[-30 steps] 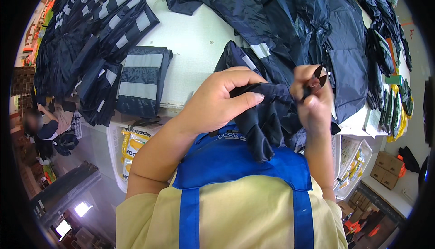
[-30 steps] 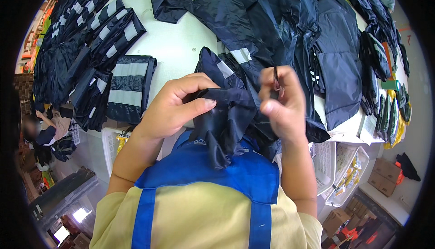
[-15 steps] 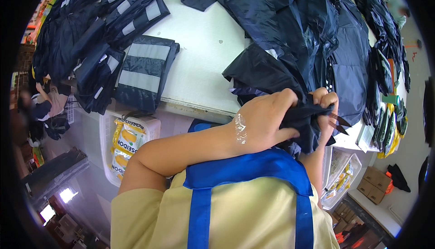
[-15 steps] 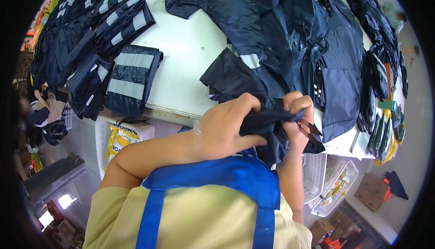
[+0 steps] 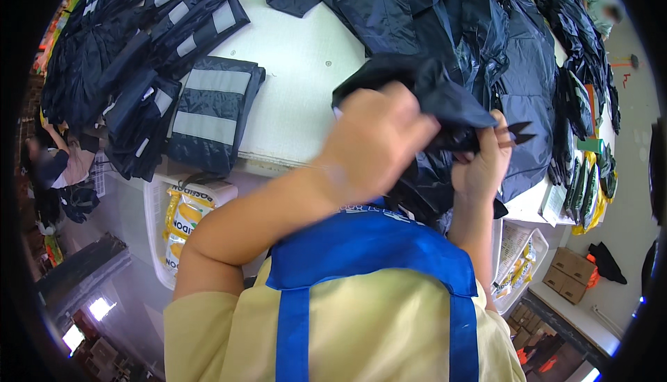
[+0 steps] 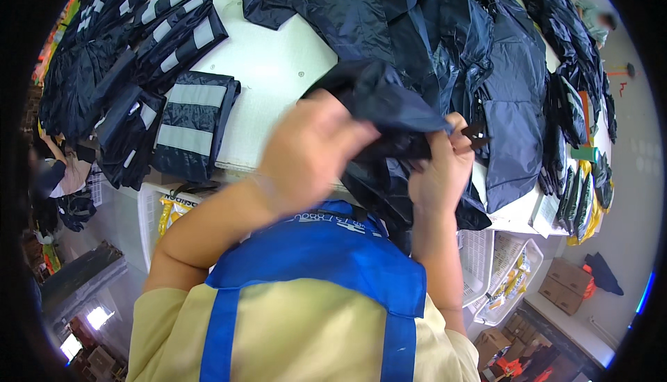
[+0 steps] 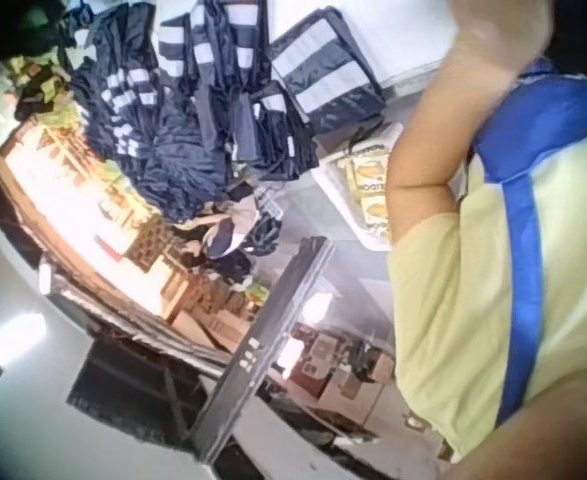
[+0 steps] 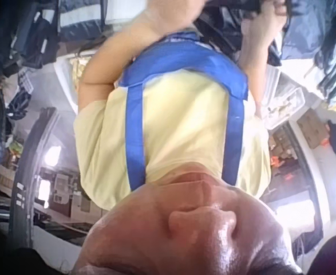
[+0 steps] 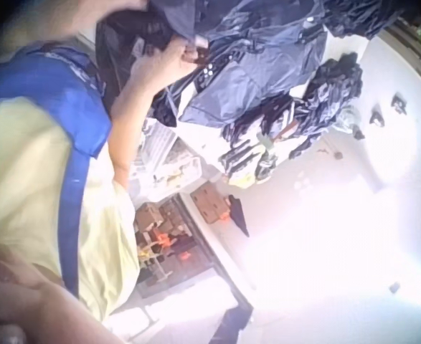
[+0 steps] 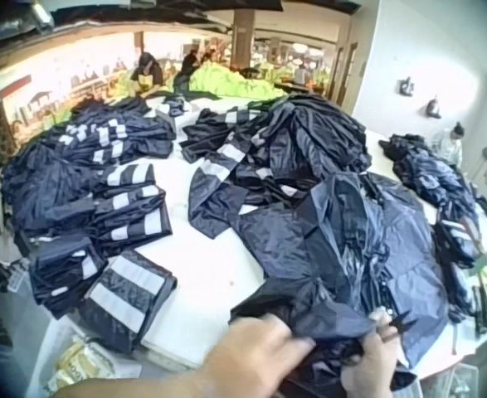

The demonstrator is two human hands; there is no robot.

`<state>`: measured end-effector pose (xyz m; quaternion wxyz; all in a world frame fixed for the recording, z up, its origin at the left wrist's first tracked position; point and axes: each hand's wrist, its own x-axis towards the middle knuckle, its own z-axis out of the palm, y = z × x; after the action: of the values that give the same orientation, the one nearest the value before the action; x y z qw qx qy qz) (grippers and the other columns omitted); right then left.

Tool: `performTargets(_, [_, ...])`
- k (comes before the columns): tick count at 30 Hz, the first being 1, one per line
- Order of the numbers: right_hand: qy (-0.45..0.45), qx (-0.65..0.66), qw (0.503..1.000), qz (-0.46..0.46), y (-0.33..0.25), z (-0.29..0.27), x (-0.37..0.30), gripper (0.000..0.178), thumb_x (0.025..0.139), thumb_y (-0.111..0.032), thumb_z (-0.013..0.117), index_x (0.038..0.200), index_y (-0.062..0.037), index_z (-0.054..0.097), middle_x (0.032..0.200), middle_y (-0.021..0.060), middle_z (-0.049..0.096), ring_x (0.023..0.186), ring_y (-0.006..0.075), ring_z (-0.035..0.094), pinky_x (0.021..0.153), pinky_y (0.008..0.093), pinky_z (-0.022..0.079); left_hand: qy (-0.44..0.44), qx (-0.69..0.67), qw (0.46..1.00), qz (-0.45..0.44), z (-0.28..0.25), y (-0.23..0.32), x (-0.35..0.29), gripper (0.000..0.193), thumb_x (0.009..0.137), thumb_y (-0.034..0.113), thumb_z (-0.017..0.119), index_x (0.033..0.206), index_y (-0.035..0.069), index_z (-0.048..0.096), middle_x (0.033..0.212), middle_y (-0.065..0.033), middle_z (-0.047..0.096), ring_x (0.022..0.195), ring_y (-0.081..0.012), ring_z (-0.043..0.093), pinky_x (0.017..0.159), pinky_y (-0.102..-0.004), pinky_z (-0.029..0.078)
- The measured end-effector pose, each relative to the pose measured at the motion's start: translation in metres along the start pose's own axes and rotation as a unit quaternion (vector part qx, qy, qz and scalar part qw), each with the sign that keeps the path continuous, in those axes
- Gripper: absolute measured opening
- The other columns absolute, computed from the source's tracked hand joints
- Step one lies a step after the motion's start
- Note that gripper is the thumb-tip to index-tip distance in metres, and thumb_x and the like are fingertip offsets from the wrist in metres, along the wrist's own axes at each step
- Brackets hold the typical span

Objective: The person folds several dark-colored garments on a white table. They smooth the fabric, fold the sleeves and body, and stack the folded items. The person handles the garments one at a time, turning them over as needed to complete the folds.

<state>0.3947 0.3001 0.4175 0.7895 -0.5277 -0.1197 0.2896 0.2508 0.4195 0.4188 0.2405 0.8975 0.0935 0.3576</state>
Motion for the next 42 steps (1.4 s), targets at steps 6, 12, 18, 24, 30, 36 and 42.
performTargets(6, [-0.083,-0.227,0.969,-0.050,-0.013,0.027,-0.012,0.026,0.074,0.004,0.071,0.075,-0.0079,0.048,0.066,-0.0072,0.045,0.060,0.0004,0.038,0.054,0.0179,0.030,0.042,-0.144,0.971,-0.187,-0.030,-0.011,0.010,0.039,0.069,0.007,0.076,0.104,-0.004,0.063,0.084,-0.0111,0.055,0.079,-0.0252,0.055,0.071,-0.0318,0.046])
performTargets(12, [0.003,-0.402,0.884,-0.240,0.010,0.024,0.019,0.031,0.074,0.002,0.073,0.069,-0.0069,0.044,0.062,-0.0068,0.036,0.060,0.0028,0.031,0.053,0.0194,0.027,0.041,-0.103,0.980,-0.163,-0.006,0.003,0.008,0.057,0.067,0.006,0.077,0.119,-0.002,0.056,0.096,-0.0158,0.052,0.083,-0.0321,0.055,0.076,-0.0352,0.047])
performTargets(18, [-0.217,-0.215,0.951,-0.044,-0.004,0.030,-0.008,0.012,0.091,-0.013,0.061,0.086,-0.0017,0.058,0.072,0.0019,0.059,0.057,0.0045,0.052,0.049,0.0174,0.036,-0.021,0.074,0.978,-0.196,-0.034,-0.037,0.009,0.052,0.073,0.002,0.067,0.123,0.000,0.052,0.108,-0.0218,0.052,0.089,-0.0385,0.059,0.077,-0.0414,0.051])
performTargets(24, [-0.233,-0.595,0.765,-0.077,0.072,-0.095,0.024,0.028,0.094,-0.011,0.049,0.120,-0.0071,0.057,0.114,0.0207,0.062,0.102,0.0377,0.061,0.086,0.0395,0.050,0.064,-0.323,0.826,-0.458,-0.168,-0.118,-0.019,0.051,0.082,0.001,0.056,0.131,-0.005,0.047,0.109,-0.0092,0.063,0.089,-0.0115,0.063,0.071,-0.0200,0.051])
performTargets(30, [-0.269,-0.714,0.647,-0.008,0.101,-0.149,-0.012,0.037,0.085,-0.004,0.055,0.122,-0.0071,0.055,0.135,0.0167,0.049,0.129,0.0348,0.043,0.100,0.0435,0.042,0.128,-0.256,0.755,-0.589,-0.301,-0.261,-0.124,0.036,0.087,0.006,0.048,0.120,-0.003,0.059,0.107,-0.0086,0.065,0.091,-0.0121,0.063,0.078,-0.0226,0.050])
performTargets(36, [-0.167,-0.550,0.815,-0.078,0.096,-0.128,0.045,0.025,0.083,0.002,0.053,0.106,-0.0016,0.063,0.113,0.0202,0.061,0.108,0.0365,0.058,0.093,0.0391,0.046,0.041,0.313,0.903,-0.292,-0.205,-0.241,-0.094,0.034,0.085,0.009,0.060,0.119,0.007,0.062,0.116,-0.0103,0.061,0.104,-0.0202,0.060,0.094,-0.0313,0.044])
performTargets(42, [-0.056,-0.740,0.666,0.068,0.131,-0.075,0.168,0.045,0.089,-0.035,0.057,0.112,0.0036,0.059,0.103,0.0231,0.065,0.098,0.0431,0.060,0.086,0.0449,0.049,-0.197,0.031,0.929,-0.312,0.084,-0.152,-0.067,0.042,0.086,0.032,0.065,0.121,0.008,0.059,0.103,-0.0147,0.066,0.092,-0.0291,0.065,0.079,-0.0389,0.051])
